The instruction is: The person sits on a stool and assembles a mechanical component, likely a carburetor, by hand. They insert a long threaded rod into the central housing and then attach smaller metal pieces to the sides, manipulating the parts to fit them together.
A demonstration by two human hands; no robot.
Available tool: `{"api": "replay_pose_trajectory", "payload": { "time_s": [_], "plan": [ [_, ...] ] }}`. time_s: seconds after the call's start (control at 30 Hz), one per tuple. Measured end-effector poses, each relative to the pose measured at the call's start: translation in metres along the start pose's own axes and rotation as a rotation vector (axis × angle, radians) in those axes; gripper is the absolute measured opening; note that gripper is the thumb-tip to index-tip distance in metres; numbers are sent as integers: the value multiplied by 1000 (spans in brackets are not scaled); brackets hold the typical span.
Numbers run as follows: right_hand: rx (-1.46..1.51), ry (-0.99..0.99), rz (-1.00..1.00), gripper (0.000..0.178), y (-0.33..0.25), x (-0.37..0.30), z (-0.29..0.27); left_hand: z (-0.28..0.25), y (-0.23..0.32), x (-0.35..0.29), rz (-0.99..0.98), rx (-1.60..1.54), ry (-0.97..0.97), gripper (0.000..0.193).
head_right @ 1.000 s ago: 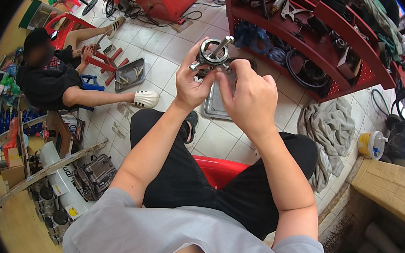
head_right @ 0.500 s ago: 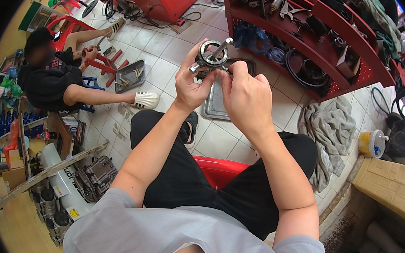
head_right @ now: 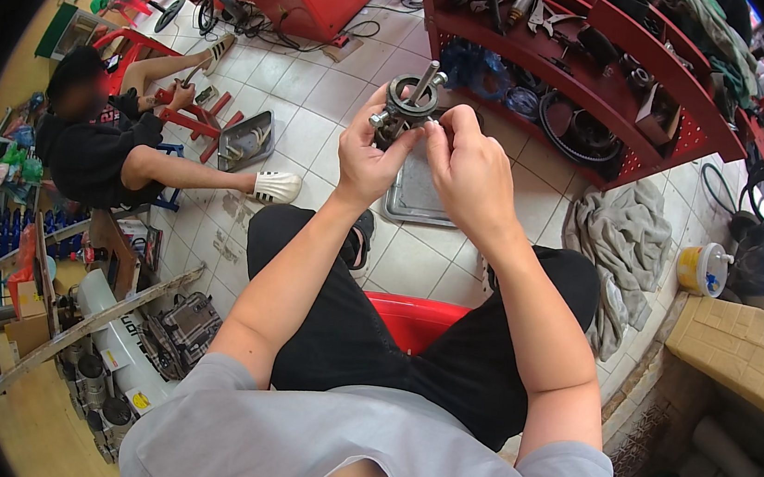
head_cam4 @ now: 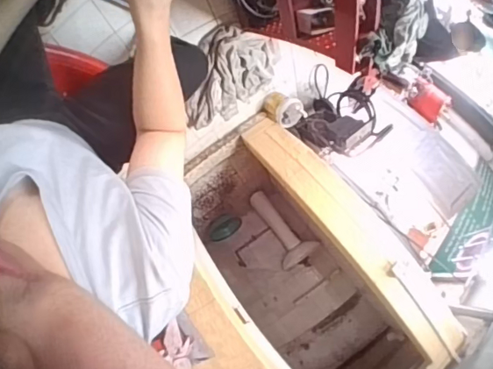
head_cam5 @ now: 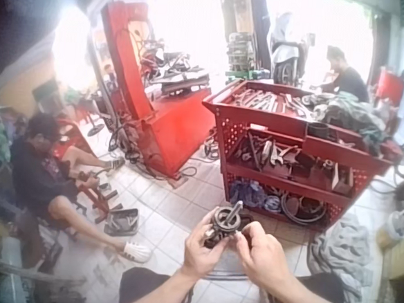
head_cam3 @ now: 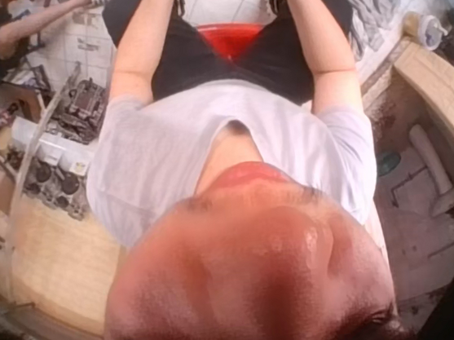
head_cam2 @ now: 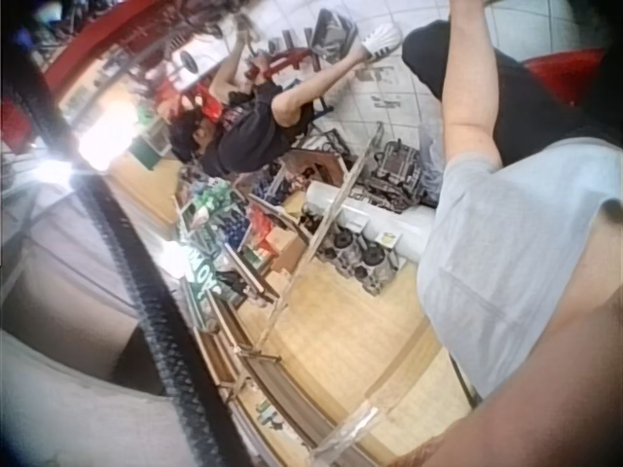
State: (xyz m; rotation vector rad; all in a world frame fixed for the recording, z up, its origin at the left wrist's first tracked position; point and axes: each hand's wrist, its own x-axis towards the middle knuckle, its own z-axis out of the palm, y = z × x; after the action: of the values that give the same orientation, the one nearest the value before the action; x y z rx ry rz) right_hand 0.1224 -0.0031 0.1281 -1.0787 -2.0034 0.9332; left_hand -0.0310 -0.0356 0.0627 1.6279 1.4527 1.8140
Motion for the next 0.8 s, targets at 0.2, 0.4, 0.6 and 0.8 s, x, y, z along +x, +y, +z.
{"api": "replay_pose_trajectory", "payload": {
  "time_s": [0.2,0.4,0.6,0.8],
  "plan": [
    [-124,134,-460,14,8,-1,4,3,-7,0,157,-257,125,51],
    [-222,180,-603,14,-5,-5,-1,-8,0,8,366,-32,79,86],
    [-240,169,-554,14,-1,-5,3,-15,-1,5,308,150,57,74],
    [-9,153,-411,35,4,-4,0,-8,12,4,77,61,105,72]
  ]
}}
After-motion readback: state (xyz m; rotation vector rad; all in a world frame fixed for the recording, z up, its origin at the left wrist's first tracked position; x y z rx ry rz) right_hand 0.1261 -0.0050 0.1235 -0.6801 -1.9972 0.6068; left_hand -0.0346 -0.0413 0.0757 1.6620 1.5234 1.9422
